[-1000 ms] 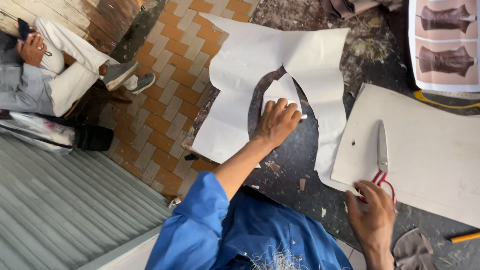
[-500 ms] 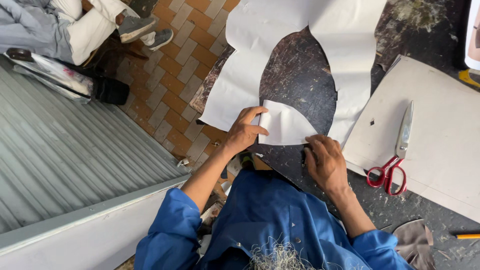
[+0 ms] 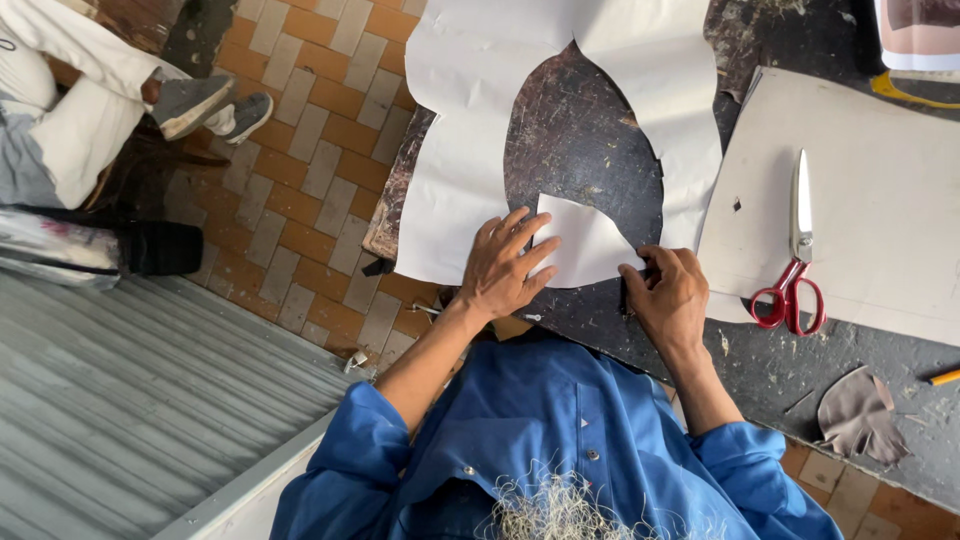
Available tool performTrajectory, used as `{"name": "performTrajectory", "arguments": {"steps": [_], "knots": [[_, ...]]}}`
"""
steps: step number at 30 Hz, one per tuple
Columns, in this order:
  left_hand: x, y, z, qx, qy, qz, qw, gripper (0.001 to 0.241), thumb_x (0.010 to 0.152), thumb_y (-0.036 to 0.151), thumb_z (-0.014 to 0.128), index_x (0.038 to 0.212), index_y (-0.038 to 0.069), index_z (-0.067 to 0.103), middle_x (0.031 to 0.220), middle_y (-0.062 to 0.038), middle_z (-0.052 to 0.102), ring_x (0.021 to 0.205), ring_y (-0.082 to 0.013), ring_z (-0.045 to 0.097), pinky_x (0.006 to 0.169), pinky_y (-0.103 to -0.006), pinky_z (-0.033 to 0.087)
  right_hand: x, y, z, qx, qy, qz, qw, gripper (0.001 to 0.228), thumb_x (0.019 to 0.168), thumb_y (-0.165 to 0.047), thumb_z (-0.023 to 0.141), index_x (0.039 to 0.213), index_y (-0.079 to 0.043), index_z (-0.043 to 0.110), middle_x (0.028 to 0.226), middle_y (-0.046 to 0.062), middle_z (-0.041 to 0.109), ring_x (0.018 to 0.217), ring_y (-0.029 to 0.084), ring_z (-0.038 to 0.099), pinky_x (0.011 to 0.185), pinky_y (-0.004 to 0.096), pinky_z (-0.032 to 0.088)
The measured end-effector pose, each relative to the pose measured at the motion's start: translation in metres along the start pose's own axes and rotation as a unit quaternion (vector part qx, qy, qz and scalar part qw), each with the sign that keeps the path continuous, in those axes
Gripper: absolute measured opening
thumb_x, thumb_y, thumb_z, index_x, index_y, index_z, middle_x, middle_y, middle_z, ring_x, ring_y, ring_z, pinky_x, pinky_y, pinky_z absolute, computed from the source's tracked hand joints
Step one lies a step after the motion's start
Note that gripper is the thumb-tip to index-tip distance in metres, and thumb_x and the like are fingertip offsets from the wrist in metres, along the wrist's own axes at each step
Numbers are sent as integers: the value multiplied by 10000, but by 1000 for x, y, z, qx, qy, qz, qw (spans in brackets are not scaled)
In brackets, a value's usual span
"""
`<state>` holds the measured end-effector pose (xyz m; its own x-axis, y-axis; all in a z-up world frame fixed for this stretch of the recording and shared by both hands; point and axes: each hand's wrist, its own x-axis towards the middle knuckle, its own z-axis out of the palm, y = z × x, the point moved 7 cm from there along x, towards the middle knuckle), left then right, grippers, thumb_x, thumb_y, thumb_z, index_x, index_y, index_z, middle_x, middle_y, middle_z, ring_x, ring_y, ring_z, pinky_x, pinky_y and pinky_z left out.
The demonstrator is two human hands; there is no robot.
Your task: The person uses red-handled scissors to cut a white paper pattern on a dark work table. They trim the edges of a pre-drawn shape, then cut a smaller piece from the same sheet, and finally compare the cut piece to a printed reference image of a leather vest.
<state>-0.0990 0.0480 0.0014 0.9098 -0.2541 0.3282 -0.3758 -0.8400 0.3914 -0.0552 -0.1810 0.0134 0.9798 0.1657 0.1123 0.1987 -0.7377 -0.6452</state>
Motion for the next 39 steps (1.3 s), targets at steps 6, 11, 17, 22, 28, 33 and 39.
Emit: {"name": "performTrajectory", "arguments": {"steps": [6,11,17,22,28,33,39], "knots": [[4,-4,0,-11,-33,-111,993,700,822,338,788,1438,144,516,1474,-172,424,1308,-377,453,1019,-539,384,-5,-20,8,-54,12,-12,998,427,812,-269,879,1072,16,695,1039,173,597,821,273,629,711,390,534],[15,0,4,-73,-46,-140,986,893,779,191,824,1522,111,334,1437,-217,368,1268,-407,458,1092,-545,420,-1,-17,21,-53,-17,53,997,442,792,-267,898,1056,-6,658,1035,127,612,826,232,642,758,384,538],[35,0,0,-251,-32,-130,959,794,847,21,749,1519,167,354,1411,-231,618,1220,-384,639,975,-459,559,-7,-13,4,-24,-3,91,996,634,729,-259,907,1218,10,606,1131,169,598,840,243,652,755,390,548],[36,-4,-11,-471,-80,-164,863,813,913,100,742,1585,174,289,1135,-185,771,1041,-255,762,906,-372,612,3,-33,-11,117,-28,-101,988,807,686,-224,928,1295,133,538,1157,225,651,1010,262,620,790,388,529],[39,-31,-3,-552,-103,-317,764,775,867,154,811,1504,11,393,1042,-214,762,947,-197,742,829,-306,585,6,12,11,288,-149,243,914,334,755,-118,901,977,52,718,774,97,737,645,125,643,556,240,506],[38,-38,7,-567,-108,-341,742,667,815,147,824,1372,-82,538,980,-207,791,877,-189,767,787,-287,602,19,11,10,351,-178,239,888,400,719,-91,883,1042,40,687,849,128,766,731,125,716,649,234,589],[43,-35,5,-575,-107,-358,728,664,773,122,852,1327,-45,527,1002,-189,776,906,-206,755,775,-306,612,33,6,9,349,-213,226,884,417,720,-77,864,1076,37,678,853,122,778,734,124,734,653,235,593]]}}
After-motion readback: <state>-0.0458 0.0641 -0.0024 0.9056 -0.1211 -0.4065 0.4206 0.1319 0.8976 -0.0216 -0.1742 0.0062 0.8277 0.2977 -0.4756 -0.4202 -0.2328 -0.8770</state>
